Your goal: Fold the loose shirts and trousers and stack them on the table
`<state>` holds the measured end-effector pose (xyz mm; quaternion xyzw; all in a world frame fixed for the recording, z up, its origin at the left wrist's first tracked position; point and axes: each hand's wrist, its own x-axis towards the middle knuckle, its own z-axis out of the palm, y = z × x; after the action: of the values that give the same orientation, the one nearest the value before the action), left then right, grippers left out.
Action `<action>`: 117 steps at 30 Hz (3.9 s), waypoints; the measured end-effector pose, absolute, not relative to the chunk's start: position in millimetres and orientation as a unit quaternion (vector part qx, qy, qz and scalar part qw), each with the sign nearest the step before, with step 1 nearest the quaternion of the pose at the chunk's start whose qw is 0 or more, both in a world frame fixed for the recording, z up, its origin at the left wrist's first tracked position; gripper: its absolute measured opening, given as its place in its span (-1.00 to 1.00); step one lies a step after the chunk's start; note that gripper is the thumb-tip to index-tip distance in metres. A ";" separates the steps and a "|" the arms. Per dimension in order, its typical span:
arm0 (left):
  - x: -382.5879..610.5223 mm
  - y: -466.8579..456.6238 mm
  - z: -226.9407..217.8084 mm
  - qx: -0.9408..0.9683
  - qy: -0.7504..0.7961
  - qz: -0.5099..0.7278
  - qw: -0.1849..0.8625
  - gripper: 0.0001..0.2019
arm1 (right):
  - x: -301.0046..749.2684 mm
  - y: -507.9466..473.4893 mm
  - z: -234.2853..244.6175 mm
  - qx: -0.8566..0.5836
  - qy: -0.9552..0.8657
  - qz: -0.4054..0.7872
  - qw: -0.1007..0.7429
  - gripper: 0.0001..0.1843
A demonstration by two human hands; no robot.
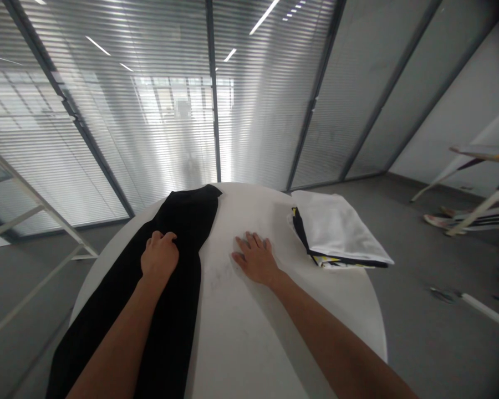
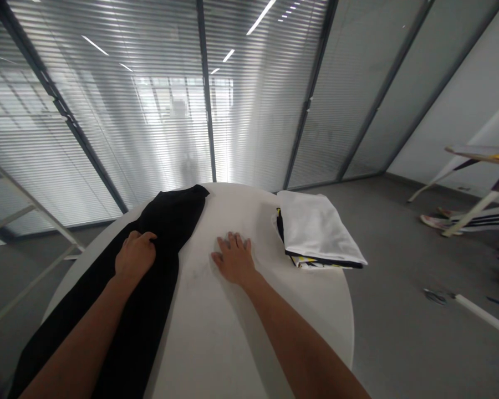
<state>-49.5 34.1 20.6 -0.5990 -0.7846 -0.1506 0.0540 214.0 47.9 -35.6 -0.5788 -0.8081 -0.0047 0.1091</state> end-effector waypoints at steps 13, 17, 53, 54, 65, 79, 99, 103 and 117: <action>-1.3 17.5 28.4 -0.675 -0.717 -0.156 0.083 -0.65 | 213.9 48.4 -34.7 -0.580 -0.808 0.002 0.103 -0.33; 8.8 15.0 19.6 -0.705 -0.690 -0.135 0.090 -0.65 | 214.0 49.1 -36.3 -0.579 -0.809 0.002 0.106 -0.33; 86.9 47.7 90.4 -0.487 -0.558 -0.506 -0.442 -0.69 | 225.8 47.7 -4.3 -0.584 -0.759 0.151 0.245 -0.57; 85.5 42.9 92.2 -0.504 -0.544 -0.485 -0.463 -0.64 | 227.3 46.9 -1.4 -0.581 -0.748 0.181 0.266 -0.57; -11.1 -39.8 41.9 -0.660 -0.737 -0.049 -0.137 -0.60 | 205.5 17.5 7.4 -0.596 -0.757 0.187 0.193 -0.41; 88.4 -68.4 91.9 -0.729 -0.509 -0.256 -0.380 -0.79 | 245.5 49.7 15.9 -0.581 -0.617 0.328 0.417 -0.70; 76.7 -40.7 65.8 -0.816 -0.476 -0.231 -0.234 -0.69 | 271.0 49.8 24.8 -0.714 -0.650 0.124 0.230 -0.63; 23.8 9.2 20.8 -0.747 -0.625 -0.225 0.006 -0.64 | 252.8 35.5 28.6 -0.649 -0.724 0.015 0.233 -0.62; 8.0 14.3 -29.8 -0.724 -0.665 -0.161 0.092 -0.50 | 219.5 3.9 -2.5 -0.546 -0.832 -0.051 0.087 -0.54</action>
<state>8.0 14.3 -29.8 -0.7237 -0.6648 -0.1605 0.0925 219.5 3.9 -2.5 -0.5456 -0.8320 -0.0506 0.0872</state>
